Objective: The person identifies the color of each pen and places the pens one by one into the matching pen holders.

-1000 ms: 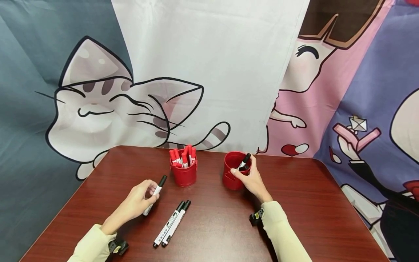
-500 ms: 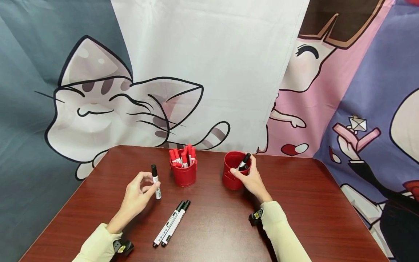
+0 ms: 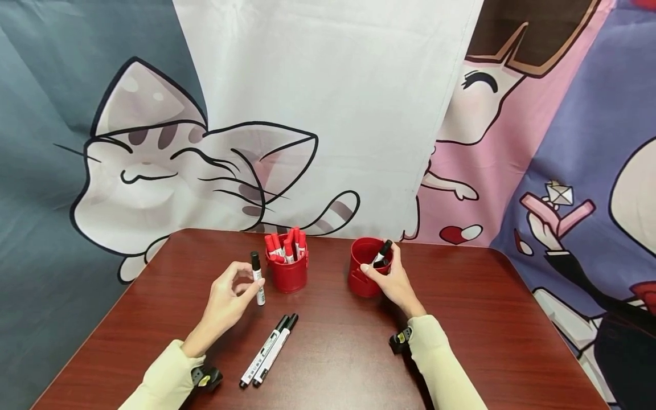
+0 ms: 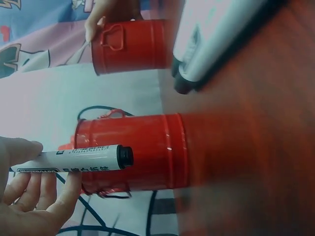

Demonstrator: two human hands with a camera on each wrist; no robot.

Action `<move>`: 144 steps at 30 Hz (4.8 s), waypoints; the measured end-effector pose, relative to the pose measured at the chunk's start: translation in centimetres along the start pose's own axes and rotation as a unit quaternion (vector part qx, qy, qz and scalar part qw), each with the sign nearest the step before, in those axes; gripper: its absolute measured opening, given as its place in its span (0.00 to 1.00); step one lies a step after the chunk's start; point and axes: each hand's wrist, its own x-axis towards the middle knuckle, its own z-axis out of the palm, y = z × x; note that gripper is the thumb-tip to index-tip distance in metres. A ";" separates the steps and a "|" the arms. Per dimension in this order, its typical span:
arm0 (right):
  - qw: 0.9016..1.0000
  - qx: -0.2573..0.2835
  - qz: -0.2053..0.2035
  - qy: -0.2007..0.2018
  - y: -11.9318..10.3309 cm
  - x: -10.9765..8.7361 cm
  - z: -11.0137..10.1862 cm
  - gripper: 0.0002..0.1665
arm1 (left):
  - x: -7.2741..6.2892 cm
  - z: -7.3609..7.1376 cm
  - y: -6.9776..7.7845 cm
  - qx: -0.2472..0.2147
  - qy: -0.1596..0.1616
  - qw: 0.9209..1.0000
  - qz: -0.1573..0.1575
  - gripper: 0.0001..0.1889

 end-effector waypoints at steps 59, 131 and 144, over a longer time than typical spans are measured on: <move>1.000 0.010 -0.001 0.002 3.2 1.1 -0.1 0.48 | 9.9 16.8 3.7 -0.097 -0.018 0.993 0.069 0.12; 1.000 0.012 -0.002 0.013 3.4 1.0 0.0 0.46 | 6.6 11.6 0.8 -0.016 -0.148 0.984 0.097 0.11; 1.000 0.024 0.013 -0.002 0.4 0.1 0.0 0.47 | 4.6 6.6 -1.0 0.046 -0.220 0.971 0.083 0.12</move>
